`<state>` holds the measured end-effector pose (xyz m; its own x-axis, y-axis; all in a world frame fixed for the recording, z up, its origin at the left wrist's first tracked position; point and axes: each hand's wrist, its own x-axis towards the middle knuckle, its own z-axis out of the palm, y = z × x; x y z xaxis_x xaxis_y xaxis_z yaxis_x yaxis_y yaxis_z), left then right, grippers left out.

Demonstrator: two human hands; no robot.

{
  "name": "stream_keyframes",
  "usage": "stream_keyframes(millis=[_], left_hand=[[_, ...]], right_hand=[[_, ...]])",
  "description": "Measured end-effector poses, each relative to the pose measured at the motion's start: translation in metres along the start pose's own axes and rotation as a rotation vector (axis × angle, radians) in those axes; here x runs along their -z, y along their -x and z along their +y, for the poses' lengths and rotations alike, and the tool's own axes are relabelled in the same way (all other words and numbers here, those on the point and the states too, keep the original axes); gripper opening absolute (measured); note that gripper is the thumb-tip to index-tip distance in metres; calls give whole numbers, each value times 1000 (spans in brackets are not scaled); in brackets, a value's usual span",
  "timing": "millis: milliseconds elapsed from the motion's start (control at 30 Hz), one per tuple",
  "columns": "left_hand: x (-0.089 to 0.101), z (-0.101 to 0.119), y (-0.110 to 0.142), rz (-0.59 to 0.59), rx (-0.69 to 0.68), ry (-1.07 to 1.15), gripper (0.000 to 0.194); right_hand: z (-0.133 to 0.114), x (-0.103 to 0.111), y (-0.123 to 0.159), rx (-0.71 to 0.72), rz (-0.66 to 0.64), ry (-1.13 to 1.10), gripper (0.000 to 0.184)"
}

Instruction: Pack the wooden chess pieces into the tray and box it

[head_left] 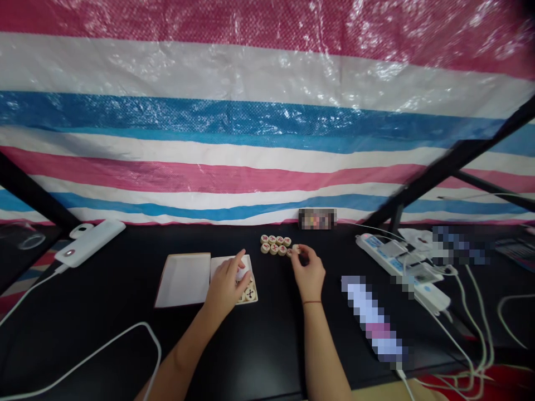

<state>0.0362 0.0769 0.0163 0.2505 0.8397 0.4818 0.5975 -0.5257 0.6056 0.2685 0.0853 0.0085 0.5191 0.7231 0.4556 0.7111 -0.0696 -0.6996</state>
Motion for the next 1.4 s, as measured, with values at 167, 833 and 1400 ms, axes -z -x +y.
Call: stream_keyframes(millis=[167, 833, 1400], left_hand=[[2, 0, -1, 51, 2, -16, 38], [26, -16, -11, -19, 75, -152, 26], [61, -32, 10, -346, 33, -323, 18]], right_hand=[[33, -3, -10, 29, -58, 86, 36], [14, -7, -4, 187, 45, 52, 30], [-54, -40, 45, 285, -600, -85, 23]])
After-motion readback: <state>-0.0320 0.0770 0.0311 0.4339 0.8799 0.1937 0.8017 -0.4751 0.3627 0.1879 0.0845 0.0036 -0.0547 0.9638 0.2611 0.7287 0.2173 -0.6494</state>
